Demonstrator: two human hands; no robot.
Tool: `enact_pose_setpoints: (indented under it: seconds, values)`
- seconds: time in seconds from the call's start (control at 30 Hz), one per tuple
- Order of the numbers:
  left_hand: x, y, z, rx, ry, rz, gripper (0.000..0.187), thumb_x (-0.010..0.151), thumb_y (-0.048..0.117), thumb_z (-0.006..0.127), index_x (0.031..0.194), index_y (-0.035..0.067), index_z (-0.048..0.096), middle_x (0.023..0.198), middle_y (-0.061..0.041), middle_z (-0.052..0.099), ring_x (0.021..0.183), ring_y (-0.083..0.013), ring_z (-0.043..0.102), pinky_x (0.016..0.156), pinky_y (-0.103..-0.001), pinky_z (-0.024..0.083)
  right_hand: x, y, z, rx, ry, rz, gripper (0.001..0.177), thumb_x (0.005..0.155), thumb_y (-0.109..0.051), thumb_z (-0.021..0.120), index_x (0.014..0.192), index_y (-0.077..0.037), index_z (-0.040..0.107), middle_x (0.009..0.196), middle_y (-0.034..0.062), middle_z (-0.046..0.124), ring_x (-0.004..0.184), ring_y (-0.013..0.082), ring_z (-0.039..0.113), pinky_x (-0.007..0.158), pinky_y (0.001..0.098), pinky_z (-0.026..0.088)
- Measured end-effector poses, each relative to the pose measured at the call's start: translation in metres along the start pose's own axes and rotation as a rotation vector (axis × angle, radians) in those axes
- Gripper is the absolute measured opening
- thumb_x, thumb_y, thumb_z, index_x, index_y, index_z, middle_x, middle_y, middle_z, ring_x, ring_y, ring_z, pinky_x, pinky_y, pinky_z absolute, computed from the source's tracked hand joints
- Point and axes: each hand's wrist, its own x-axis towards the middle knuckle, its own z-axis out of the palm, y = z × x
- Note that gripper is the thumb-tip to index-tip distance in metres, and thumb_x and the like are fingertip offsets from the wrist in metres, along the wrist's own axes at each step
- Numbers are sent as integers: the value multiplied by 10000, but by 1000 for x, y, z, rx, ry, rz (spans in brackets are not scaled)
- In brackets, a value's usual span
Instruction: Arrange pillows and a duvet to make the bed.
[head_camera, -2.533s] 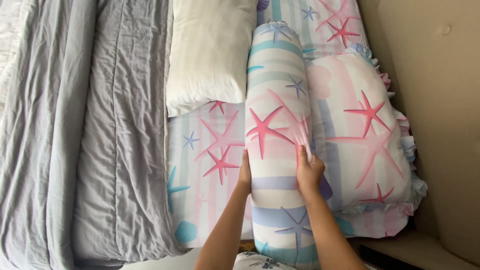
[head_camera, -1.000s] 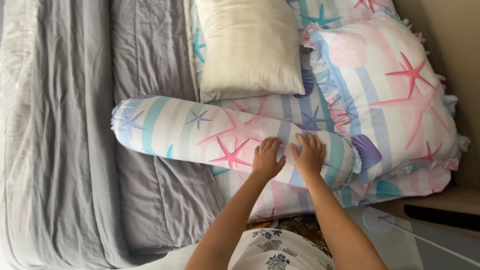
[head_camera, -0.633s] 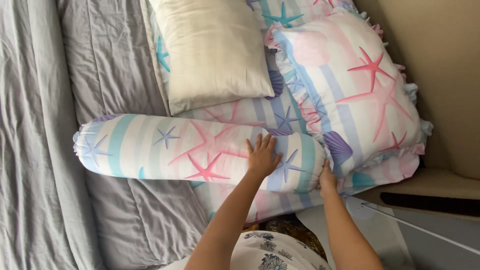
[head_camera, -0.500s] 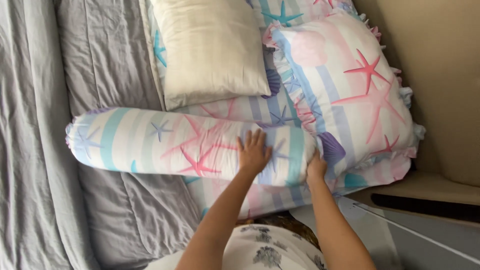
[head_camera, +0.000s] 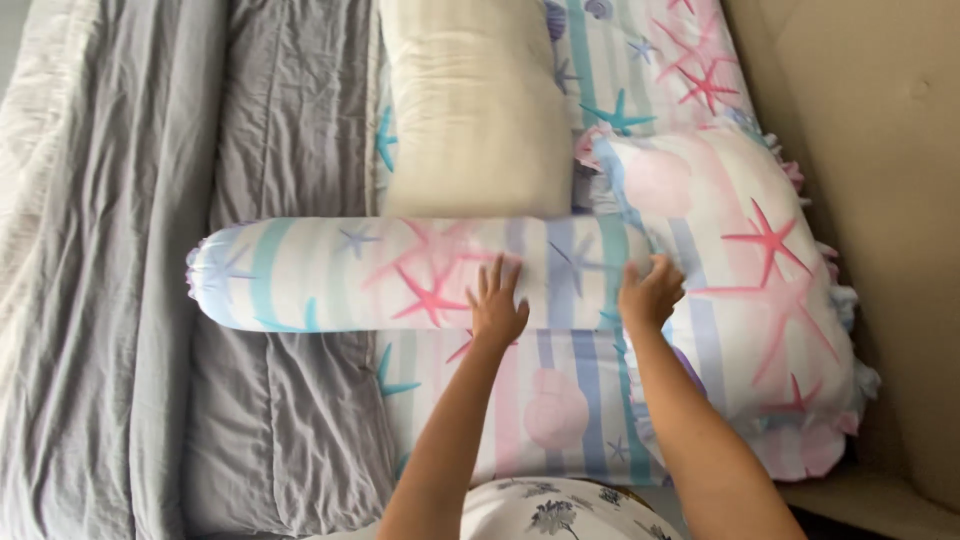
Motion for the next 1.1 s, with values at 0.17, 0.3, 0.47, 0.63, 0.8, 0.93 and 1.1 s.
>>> enact_pose_setpoints:
  seconds: [0.17,0.3,0.47,0.63,0.8,0.93,1.1]
  values:
    - [-24,-35,9,-13,-110,-100,934,831,252,703,1623,381,226,1735,3,26,1598,-305,50,1204,-647,206,-47,-51,4,-215,-463,-212,974,698,-509,844,1529,-400,348,1642,240,122,1446,612,79,1061,773,260]
    - [-18,-38,1,45,-96,-72,909,873,290,712,1616,388,199,1732,12,6,1597,-313,19,1208,-656,169,-26,-88,-10,-226,-640,14,1046,711,-415,871,1567,-459,272,1688,200,-6,1474,598,-32,1065,807,193]
    - [-14,-51,-19,168,40,-95,871,915,348,716,1607,342,188,1716,5,7,1570,-329,24,1189,-673,143,-29,-115,12,-55,-463,-212,936,770,-403,832,1570,-391,345,1724,128,141,1576,459,101,1143,787,232]
    - [-5,-80,-23,263,-166,1,900,882,336,716,1610,371,188,1717,30,28,1585,-295,57,1233,-613,187,-65,-143,4,-371,-758,-342,1035,685,-315,875,1551,-412,316,1705,46,90,1531,471,25,1134,759,161]
    - [-22,-96,-12,192,-3,18,807,906,250,690,1596,342,281,1719,32,123,1583,-291,155,1194,-562,315,-66,-136,19,-246,-611,-309,846,820,-279,775,1558,-366,371,1690,80,167,1547,432,131,1119,772,225]
    - [-76,-113,-35,72,1,-106,817,900,243,674,1600,324,261,1715,20,100,1566,-297,150,1148,-542,364,-101,-167,-4,-231,-599,-435,803,833,-239,756,1546,-337,399,1686,75,182,1546,410,148,1125,754,234]
    - [-151,-168,-47,-57,14,-311,792,915,245,642,1601,300,250,1713,18,108,1569,-277,154,1104,-537,409,-165,-201,-11,-286,-636,-556,742,859,-216,745,1523,-297,424,1681,70,208,1540,374,193,1139,703,273]
